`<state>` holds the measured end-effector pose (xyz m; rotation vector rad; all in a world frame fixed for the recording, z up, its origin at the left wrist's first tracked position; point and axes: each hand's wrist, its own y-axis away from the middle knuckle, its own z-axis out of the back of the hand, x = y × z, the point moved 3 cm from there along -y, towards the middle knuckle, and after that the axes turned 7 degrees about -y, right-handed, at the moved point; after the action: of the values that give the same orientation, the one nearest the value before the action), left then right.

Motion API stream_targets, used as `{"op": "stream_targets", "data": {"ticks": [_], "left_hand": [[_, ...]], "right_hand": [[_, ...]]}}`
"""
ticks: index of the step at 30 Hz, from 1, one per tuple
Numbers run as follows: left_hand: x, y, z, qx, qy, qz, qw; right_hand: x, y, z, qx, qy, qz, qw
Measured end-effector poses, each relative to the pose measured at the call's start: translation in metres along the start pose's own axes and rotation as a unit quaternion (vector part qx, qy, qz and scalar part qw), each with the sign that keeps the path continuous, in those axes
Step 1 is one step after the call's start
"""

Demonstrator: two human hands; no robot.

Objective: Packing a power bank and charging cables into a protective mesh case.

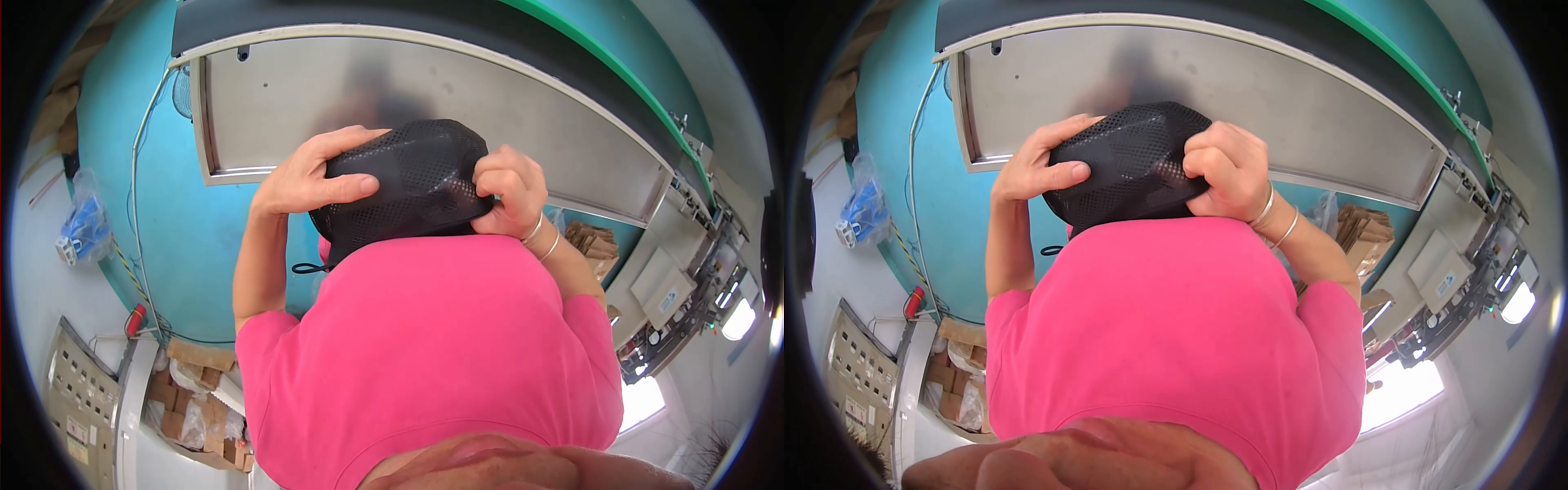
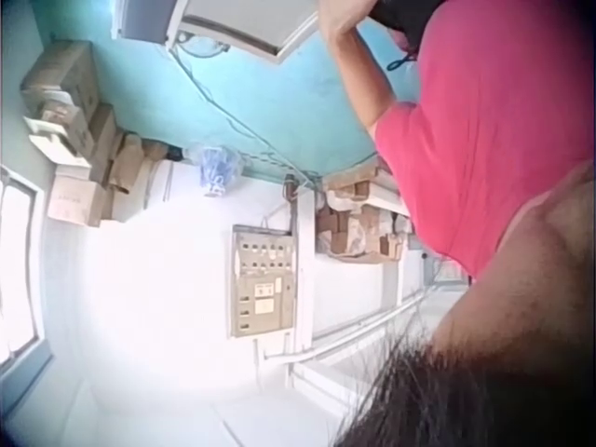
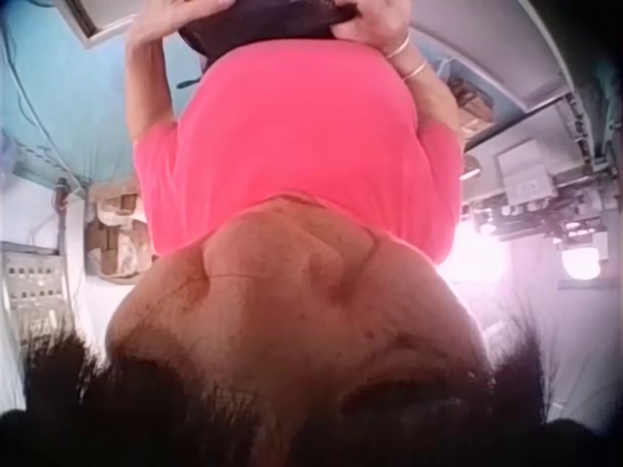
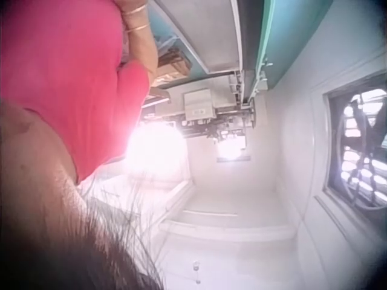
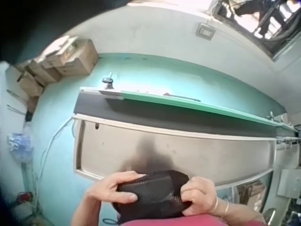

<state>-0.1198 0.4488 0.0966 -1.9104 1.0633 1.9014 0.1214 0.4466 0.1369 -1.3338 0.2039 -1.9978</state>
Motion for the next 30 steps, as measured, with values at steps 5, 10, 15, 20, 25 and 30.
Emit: {"op": "stream_targets", "data": {"ticks": [5,10,15,20,25,30], "left_hand": [[0.013,-0.002,0.003,0.000,0.039,0.029,0.999],[0.035,-0.011,0.011,-0.016,0.094,0.076,0.993],[0.064,-0.022,0.010,-0.009,0.194,0.124,0.973],[0.082,-0.026,0.016,-0.046,0.161,0.189,0.968],[0.087,-0.027,0.018,-0.041,0.169,0.197,0.965],[0.100,-0.032,0.024,0.009,0.169,0.202,0.965]], "right_hand": [[-0.003,-0.012,-0.001,0.018,-0.026,-0.065,0.997],[-0.012,-0.036,-0.009,0.027,-0.056,-0.182,0.981],[-0.048,-0.049,-0.033,0.104,-0.041,-0.229,0.967],[-0.076,-0.056,-0.051,0.169,-0.086,-0.292,0.937],[-0.080,-0.060,-0.054,0.186,-0.079,-0.281,0.938],[-0.093,-0.062,-0.058,0.242,-0.087,-0.313,0.914]]}}
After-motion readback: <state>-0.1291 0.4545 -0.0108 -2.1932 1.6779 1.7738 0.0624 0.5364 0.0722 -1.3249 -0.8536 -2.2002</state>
